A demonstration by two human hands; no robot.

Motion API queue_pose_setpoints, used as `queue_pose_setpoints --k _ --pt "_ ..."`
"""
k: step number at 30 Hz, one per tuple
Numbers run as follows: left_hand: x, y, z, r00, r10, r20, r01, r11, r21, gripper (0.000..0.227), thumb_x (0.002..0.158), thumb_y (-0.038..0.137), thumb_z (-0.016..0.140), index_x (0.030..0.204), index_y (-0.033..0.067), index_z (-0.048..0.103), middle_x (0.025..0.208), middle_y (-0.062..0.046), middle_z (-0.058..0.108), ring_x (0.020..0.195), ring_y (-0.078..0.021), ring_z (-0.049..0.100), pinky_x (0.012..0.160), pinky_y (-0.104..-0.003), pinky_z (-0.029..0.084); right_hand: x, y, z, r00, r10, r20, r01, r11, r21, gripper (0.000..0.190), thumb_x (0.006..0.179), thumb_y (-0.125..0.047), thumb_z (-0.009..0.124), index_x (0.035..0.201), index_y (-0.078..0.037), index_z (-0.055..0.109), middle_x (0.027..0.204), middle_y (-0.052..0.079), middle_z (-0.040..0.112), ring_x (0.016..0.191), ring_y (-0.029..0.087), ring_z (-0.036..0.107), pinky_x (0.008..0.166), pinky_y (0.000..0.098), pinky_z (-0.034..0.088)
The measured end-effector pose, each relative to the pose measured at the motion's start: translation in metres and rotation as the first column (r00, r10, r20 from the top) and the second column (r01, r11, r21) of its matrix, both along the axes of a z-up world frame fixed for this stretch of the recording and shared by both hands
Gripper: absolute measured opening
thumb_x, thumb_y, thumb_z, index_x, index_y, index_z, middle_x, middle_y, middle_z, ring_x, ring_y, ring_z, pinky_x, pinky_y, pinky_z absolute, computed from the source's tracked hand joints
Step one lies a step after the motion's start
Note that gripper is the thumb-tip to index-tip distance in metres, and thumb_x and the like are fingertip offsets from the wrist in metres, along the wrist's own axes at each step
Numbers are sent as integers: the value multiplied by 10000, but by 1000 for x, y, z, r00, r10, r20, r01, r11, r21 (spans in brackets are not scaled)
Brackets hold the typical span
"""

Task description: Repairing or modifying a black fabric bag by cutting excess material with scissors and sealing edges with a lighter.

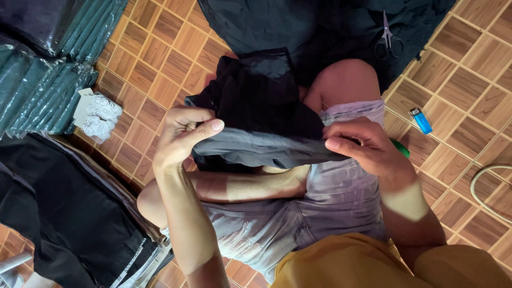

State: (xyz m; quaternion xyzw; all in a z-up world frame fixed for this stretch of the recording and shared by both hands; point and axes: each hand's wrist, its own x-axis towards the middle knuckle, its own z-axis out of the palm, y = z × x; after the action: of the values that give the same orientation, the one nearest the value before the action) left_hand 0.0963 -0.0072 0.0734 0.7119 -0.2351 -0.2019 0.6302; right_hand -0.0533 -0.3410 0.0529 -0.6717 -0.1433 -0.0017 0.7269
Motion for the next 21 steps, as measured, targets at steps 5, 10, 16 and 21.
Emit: queue_pose_setpoints --k 5,10,16,21 --pt "1 2 2 995 -85 52 86 996 -24 287 887 86 777 640 31 642 515 -9 402 535 -52 319 520 -217 350 5 7 25 1000 19 6 -19 999 -29 264 991 -65 593 738 -35 661 577 17 393 566 93 336 521 271 438" --pt "-2 -3 -3 988 -139 71 144 988 -64 280 919 92 743 670 34 628 605 -40 469 584 -86 384 608 -255 407 8 17 27 991 16 130 -13 1000 -19 284 952 -118 644 695 -39 553 1018 203 711 674 157 532 641 327 492" --pt "-5 -36 19 974 -147 175 163 983 -81 279 949 87 728 691 40 630 637 -36 440 613 -93 378 613 -244 354 -4 16 -19 996 -86 32 82 991 107 345 843 -23 763 641 -55 485 967 210 737 713 179 584 652 332 462" --pt "0 -50 15 968 -89 236 126 981 -150 275 941 60 750 694 26 633 646 -39 445 607 -91 375 604 -252 341 -7 20 -34 962 -144 -232 220 913 344 508 699 103 851 1035 22 478 947 209 733 794 192 728 768 336 638"
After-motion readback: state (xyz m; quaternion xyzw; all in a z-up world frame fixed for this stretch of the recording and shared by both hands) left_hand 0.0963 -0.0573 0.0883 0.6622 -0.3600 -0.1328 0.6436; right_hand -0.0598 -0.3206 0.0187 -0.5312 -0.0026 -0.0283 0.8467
